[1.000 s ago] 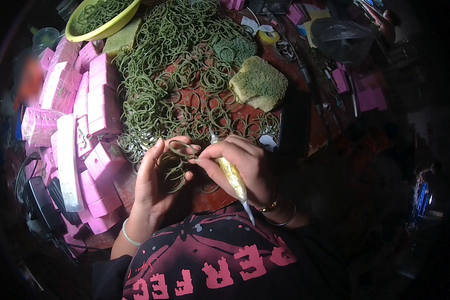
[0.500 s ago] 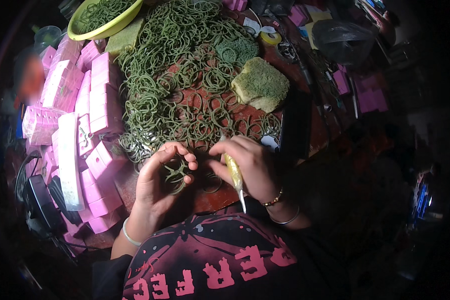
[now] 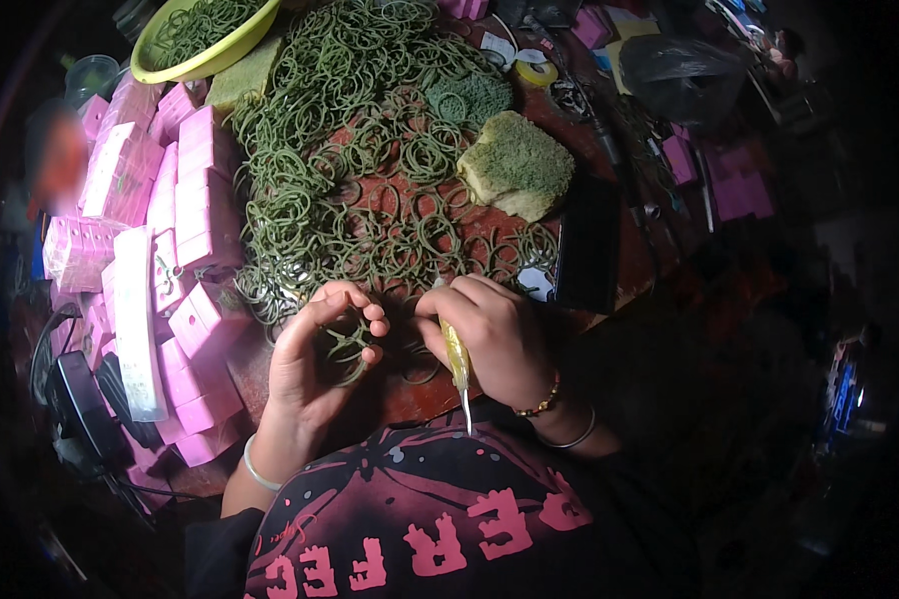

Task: Assembling green rubber rings onto a circular base using a small hook tool.

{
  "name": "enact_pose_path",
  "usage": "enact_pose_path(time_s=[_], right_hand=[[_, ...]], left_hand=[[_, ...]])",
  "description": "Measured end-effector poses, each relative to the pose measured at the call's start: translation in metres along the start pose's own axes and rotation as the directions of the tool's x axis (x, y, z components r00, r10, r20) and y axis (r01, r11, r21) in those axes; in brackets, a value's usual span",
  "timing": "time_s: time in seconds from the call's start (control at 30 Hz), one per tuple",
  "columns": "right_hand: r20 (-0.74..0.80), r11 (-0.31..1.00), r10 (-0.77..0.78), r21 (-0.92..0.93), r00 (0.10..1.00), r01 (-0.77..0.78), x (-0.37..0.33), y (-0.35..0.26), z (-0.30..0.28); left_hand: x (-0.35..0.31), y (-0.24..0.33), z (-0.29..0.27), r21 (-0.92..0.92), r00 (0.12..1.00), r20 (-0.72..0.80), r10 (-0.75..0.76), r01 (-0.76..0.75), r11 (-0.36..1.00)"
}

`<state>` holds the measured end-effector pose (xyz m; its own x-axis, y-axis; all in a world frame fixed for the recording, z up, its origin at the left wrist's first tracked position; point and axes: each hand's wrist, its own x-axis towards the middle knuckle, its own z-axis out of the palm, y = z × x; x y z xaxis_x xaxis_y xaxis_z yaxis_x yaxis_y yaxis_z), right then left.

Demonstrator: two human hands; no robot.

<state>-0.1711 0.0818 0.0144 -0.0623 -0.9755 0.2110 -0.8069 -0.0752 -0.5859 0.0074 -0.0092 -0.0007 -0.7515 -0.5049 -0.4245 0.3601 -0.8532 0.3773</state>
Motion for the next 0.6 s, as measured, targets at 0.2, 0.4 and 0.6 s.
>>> enact_pose_path(time_s=[0.2, 0.4, 0.6], right_hand=[[-0.053, 0.999, 0.047, 0.008, 0.998, -0.046, 0.004, -0.002, 0.002], [-0.065, 1.000, -0.011, 0.026, 0.998, 0.013, 0.004, 0.005, 0.006], [-0.083, 0.916, 0.139, 0.389, 0.987, -0.097, 0.007, 0.000, -0.005]], left_hand=[[0.000, -0.001, -0.001, 0.007, 1.000, -0.001, 0.009, -0.009, 1.000], [0.000, -0.001, -0.002, 0.000, 1.000, -0.004, 0.001, -0.001, 1.000], [0.000, -0.001, 0.001, 0.050, 1.000, 0.027, -0.001, 0.000, 0.999]])
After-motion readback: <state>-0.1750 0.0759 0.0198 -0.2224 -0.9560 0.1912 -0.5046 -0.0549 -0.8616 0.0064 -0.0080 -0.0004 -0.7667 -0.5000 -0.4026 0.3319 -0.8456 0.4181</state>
